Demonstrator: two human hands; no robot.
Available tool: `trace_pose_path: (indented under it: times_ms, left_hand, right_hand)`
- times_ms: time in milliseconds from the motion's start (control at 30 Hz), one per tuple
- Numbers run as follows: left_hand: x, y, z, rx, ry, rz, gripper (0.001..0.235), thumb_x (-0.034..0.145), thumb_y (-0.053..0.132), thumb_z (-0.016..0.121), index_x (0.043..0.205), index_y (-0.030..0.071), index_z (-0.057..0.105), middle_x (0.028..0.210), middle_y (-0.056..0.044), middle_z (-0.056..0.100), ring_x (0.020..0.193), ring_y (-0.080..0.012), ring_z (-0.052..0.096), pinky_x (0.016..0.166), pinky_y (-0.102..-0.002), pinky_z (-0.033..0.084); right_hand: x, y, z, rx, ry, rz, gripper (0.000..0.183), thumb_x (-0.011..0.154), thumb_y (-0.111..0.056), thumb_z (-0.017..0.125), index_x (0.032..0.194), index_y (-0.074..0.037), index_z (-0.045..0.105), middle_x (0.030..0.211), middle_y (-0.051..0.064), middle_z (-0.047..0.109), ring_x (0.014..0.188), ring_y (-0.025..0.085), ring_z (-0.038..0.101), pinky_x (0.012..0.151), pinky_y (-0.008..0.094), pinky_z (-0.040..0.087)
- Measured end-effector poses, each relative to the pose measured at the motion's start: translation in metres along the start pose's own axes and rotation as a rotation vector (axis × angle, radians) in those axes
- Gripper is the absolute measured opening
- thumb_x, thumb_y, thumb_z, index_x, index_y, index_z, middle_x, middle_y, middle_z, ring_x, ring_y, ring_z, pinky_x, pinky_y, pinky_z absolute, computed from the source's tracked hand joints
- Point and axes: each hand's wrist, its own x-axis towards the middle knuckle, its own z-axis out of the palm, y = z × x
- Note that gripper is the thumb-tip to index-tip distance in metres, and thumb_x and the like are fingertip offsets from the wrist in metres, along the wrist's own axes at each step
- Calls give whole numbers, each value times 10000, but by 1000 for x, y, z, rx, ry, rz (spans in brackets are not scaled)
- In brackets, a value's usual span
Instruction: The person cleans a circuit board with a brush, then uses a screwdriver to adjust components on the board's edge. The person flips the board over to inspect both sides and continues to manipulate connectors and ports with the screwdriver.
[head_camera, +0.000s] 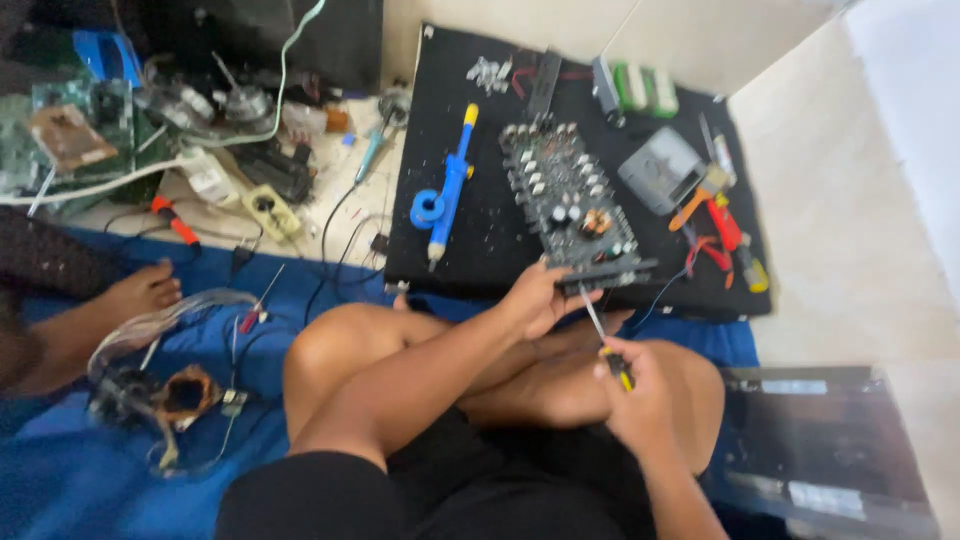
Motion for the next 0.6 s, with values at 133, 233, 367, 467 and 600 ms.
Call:
trace_pose_path:
  times_ms: [133, 233, 367, 467, 600]
  left_hand:
    - [7, -1, 0, -39, 53, 9, 336, 951, -43, 546, 1280, 26, 556, 1230, -183, 656, 1077, -351, 683, 918, -527, 621]
    - [16, -12, -11, -47, 127, -9, 334, 942, -66, 563, 1254, 46, 608, 1175, -175, 689, 1057, -380, 710, 929, -609, 623]
    - [17, -10, -23, -31, -13, -29, 321, 974, -23, 583, 1291, -34, 534, 1205, -231, 642, 1010, -337, 684, 895, -455, 650]
    - [3, 2, -15, -36, -80, -14, 212, 1002, -28, 534, 1213, -48, 522, 1179, -215, 650, 1081, -335, 678, 1031, -498, 603]
    - [4, 4, -8, -67, -133, 19, 216, 999, -18, 554, 1207, -71, 528, 1176, -242, 653, 1079, -360, 679, 1036, -510, 595]
  right_hand:
    - [10, 11, -12, 1115, -271, 503, 601, 878, 28, 481, 1471, -66, 489, 1274, 192, 638, 721, 134, 522, 542, 205, 437]
    - [15, 24, -16, 1614, -424, 644, 542, 980, -67, 464, 1522, -66, 454, 1325, 185, 645, 702, 82, 556, 470, 131, 445]
    - [11, 17, -9, 1453, -370, 560, 304, 999, 27, 574, 1295, -19, 623, 1116, 150, 690, 572, 77, 461, 461, 167, 284]
    - [1, -45, 7, -164, 101, -292, 299, 908, 70, 675, 1201, 43, 622, 1093, 180, 737, 944, 293, 727, 836, 367, 559]
    - [8, -21, 2, -62, 41, -142, 333, 938, -20, 684, 1265, -11, 623, 1050, 115, 727, 921, 215, 701, 838, 303, 537]
